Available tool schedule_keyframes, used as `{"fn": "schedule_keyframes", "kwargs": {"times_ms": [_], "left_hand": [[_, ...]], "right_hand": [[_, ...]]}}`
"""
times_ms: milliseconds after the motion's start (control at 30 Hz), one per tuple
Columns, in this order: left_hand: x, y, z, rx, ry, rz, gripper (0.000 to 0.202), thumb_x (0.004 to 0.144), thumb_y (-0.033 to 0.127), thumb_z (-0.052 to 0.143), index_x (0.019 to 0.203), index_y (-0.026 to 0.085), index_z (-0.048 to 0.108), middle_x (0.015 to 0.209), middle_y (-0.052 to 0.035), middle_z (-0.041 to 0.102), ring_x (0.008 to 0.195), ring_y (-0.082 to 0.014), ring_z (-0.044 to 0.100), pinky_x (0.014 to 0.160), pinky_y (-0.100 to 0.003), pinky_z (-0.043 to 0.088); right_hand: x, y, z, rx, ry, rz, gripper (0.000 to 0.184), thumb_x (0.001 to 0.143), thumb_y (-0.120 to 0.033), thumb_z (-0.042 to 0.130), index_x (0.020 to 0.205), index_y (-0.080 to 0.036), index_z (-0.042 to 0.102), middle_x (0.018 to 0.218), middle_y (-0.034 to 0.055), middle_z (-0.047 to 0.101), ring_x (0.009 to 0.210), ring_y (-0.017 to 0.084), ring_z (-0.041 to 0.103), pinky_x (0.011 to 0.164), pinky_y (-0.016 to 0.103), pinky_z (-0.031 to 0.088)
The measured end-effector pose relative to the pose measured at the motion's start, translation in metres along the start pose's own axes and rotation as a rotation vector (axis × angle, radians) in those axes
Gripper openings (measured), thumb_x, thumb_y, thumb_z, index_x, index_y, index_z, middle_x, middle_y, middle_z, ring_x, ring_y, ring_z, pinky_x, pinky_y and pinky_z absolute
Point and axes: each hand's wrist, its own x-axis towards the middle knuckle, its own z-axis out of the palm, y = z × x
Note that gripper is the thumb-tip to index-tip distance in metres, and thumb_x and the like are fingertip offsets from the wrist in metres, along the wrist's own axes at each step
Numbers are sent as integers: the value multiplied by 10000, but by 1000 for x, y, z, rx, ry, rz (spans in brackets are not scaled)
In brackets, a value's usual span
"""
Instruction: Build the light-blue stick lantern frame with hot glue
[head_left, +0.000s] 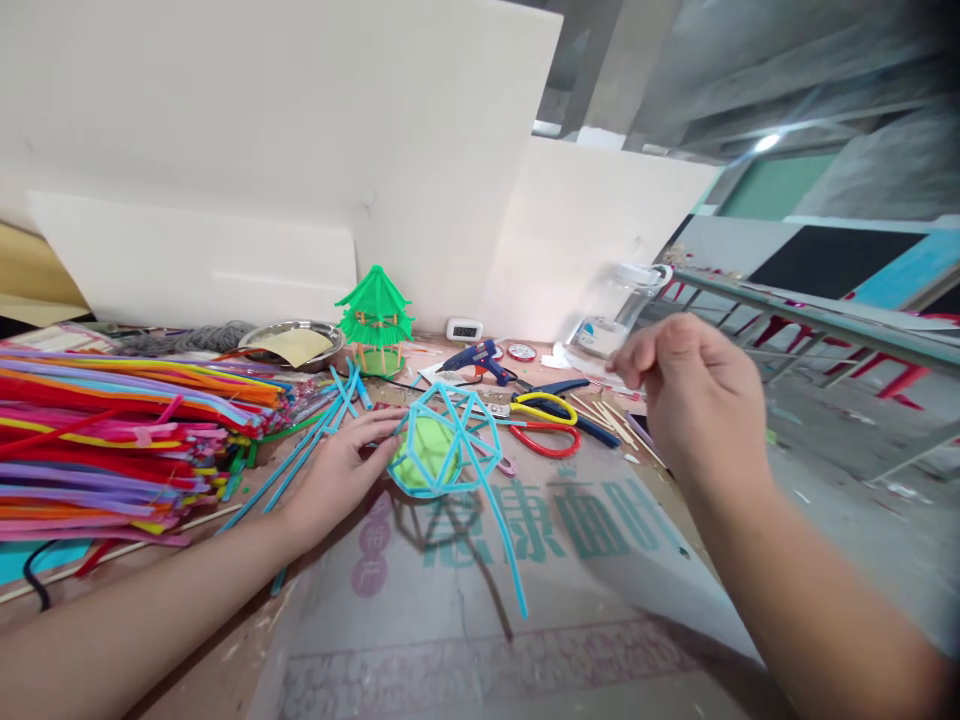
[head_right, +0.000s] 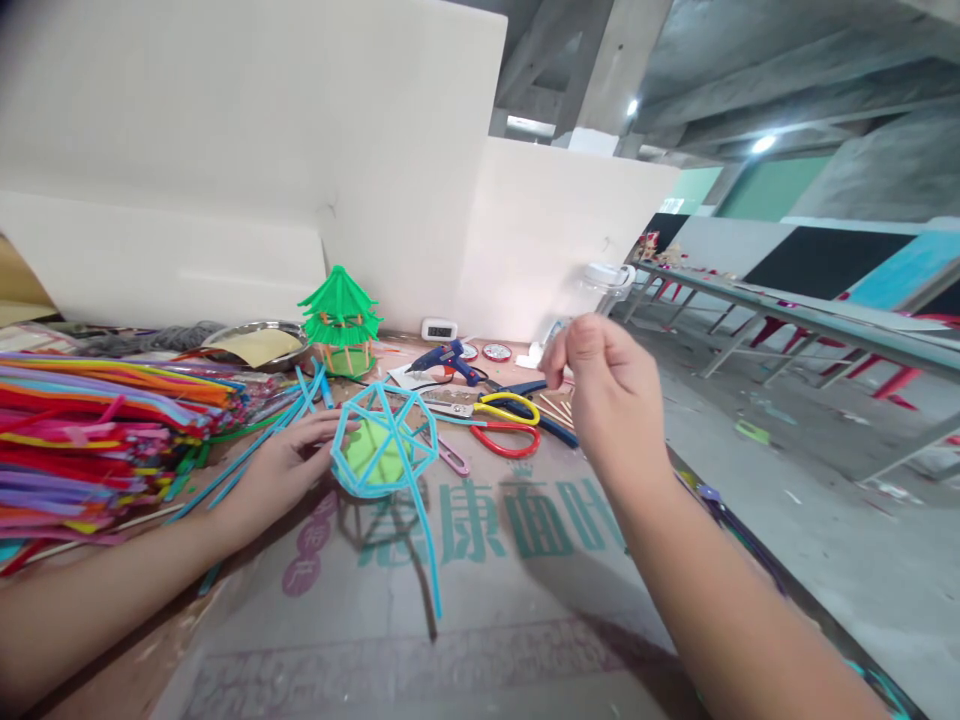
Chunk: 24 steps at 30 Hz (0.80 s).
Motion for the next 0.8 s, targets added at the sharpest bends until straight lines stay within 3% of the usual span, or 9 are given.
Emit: {"fn": "schedule_keyframes", "kwargs": {"times_ms": [67,200,333,433,567,667,800], "left_hand": [[1,1,0,7,-6,7,261,917,354,535,999,214,740,1195,-87,696,1173,-241,602,1058,-425,454],[1,2,0,28,-1,0,256,917,356,536,983,217,740,1176,-85,701,1167,-244,607,1043,-417,468],[0,2,0,25,9,14,251,922,348,535,992,209,732,1169,-86,702,1170,-239,602,1041,-414,467],[-2,3,-1,30,10,52,242,933,329,528,1012,212,724,1182,-81,694,1167,-226,603,1037,-396,469],[-3,7,-2,19,4,82,229,941,299,523,1032,221,718,1242,-70,662,1195,-215,581,1040,-368,461],[-4,10,-3,24,-17,89,241,949,289,515,1078,239,712,1281,-56,641,1212,-208,567,1053,-358,449],[-4,11,-4,38,-32,97,258,948,299,518,1117,248,706,1300,-56,632,1226,-219,560,1064,-378,442]], "right_hand": [[-3,-2,7,-6,-68,28,427,986,-430,425,640,-222,564,625,9,589,670,166,584,716,319,460],[-14,-7,25,52,-241,73,202,897,-298,589,732,-207,662,756,13,691,756,170,639,761,316,477],[-22,-7,39,98,-284,98,107,833,-285,665,766,-201,665,793,16,700,767,174,646,774,331,488],[-28,-6,49,107,-328,48,103,808,-259,688,736,-200,646,807,25,681,799,179,641,786,339,497],[-37,-6,59,58,-395,-35,169,890,-281,611,782,-217,724,1159,82,659,1123,228,600,987,422,443],[-42,-7,63,40,-437,-12,175,903,-310,604,853,-242,757,1326,76,603,1261,252,527,1080,480,368],[-47,-7,70,151,-474,74,151,867,-347,651,880,-252,768,1370,68,583,1311,250,493,1123,481,331]]}}
